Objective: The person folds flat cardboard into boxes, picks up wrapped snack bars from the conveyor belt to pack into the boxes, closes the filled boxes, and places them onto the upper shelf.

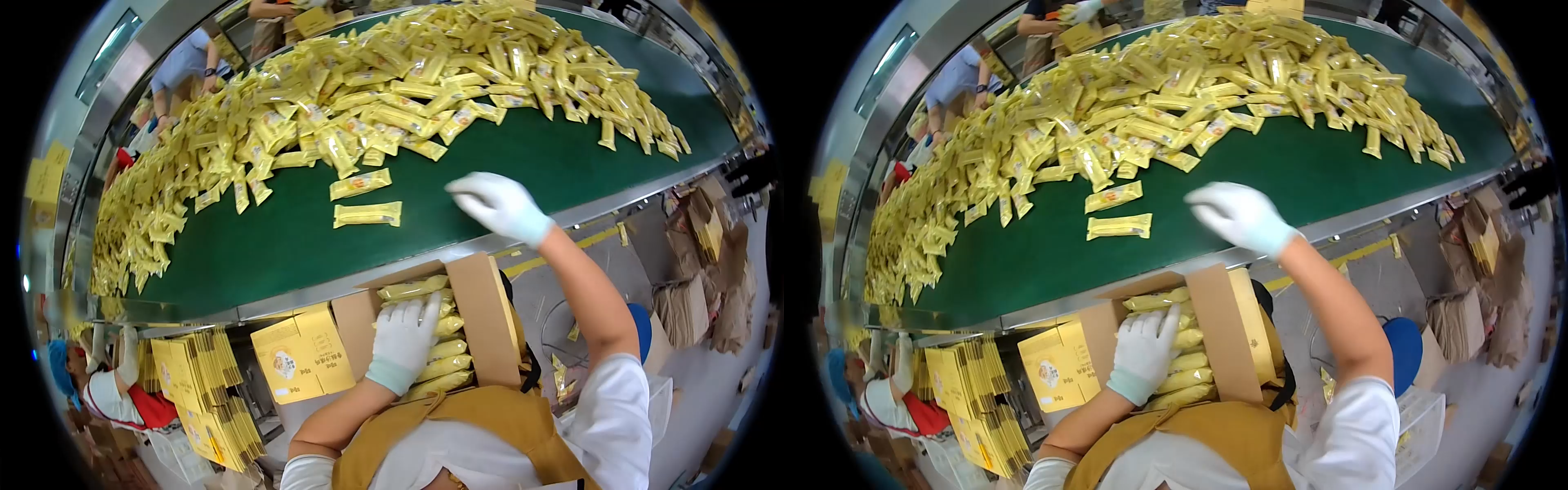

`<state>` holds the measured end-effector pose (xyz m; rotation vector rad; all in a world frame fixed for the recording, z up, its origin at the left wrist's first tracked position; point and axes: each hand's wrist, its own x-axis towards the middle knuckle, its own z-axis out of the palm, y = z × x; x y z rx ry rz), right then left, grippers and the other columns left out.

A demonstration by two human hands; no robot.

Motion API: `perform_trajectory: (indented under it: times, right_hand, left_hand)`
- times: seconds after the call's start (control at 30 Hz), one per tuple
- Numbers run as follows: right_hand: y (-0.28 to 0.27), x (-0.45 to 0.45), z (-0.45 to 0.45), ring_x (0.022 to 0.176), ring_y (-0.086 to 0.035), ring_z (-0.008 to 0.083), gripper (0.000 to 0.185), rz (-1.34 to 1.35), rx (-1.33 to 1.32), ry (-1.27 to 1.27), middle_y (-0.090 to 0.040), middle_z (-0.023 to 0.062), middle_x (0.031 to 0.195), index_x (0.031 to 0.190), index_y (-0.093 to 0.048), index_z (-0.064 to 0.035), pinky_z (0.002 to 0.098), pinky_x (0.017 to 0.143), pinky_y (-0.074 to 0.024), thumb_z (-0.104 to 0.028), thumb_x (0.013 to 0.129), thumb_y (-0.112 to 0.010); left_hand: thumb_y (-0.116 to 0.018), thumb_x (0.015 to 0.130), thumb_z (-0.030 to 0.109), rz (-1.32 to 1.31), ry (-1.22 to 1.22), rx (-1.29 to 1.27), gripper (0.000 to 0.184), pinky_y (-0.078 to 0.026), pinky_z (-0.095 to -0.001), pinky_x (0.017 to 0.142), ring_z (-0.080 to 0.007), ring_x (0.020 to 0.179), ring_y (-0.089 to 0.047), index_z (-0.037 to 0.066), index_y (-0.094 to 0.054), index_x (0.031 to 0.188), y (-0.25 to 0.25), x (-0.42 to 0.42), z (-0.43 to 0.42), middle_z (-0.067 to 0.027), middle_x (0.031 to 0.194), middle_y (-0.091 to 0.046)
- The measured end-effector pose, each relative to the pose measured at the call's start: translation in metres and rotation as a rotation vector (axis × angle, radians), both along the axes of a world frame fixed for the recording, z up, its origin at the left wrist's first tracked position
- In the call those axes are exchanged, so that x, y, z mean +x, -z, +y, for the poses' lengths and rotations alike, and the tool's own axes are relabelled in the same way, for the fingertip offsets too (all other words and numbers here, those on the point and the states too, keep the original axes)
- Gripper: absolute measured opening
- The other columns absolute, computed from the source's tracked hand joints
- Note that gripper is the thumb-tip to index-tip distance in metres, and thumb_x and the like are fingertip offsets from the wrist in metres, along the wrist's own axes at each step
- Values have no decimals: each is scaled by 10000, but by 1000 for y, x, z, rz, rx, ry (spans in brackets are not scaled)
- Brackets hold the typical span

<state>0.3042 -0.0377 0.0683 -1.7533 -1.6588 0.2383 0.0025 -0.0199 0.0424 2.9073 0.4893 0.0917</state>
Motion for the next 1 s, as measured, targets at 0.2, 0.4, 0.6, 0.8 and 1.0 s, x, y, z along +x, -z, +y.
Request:
perform_trajectory:
  times: [0.2,0.4,0.6,0.8,1.0]
  right_hand:
    - [49,-69,155,1187,-584,314,362,-314,-561,-340,-598,85,1289,1240,-671,-259,447,1008,-461,-419,923,-600]
    - [50,-81,145,1052,-661,347,364,-475,-559,-328,-669,159,1144,1157,-637,-86,443,901,-529,-229,832,-717]
    - [-27,-58,48,894,-640,236,326,364,67,-23,-625,132,970,1115,-504,-29,335,846,-512,-77,835,-664]
    - [-79,-99,-47,893,-631,324,311,151,-63,-337,-628,142,906,1049,-578,-33,400,800,-522,-79,755,-670]
    - [-12,-132,-28,927,-621,342,241,-242,-432,-410,-635,143,926,1008,-607,-40,424,837,-509,-111,793,-691]
  left_hand:
    - [-758,631,705,145,46,-196,1233,-272,-514,1146,-420,1414,-313,-109,-312,1441,-24,-5,-4,-310,1519,-308]
    - [-772,625,696,211,44,-221,1238,-273,-502,1155,-418,1426,-303,-106,-300,1442,-25,5,-1,-323,1508,-317]
    - [-811,695,488,-106,9,-272,936,-367,-472,1087,-396,1322,-443,-51,-449,1369,-19,-5,0,-246,1420,-462]
    - [-712,803,153,-343,9,-153,221,-511,-410,810,-221,932,-647,90,-689,1014,-7,-29,-7,-37,1078,-660]
    - [-709,786,150,-349,35,-107,287,-515,-387,837,-210,1003,-627,107,-690,1069,-1,-34,-11,-22,1110,-642]
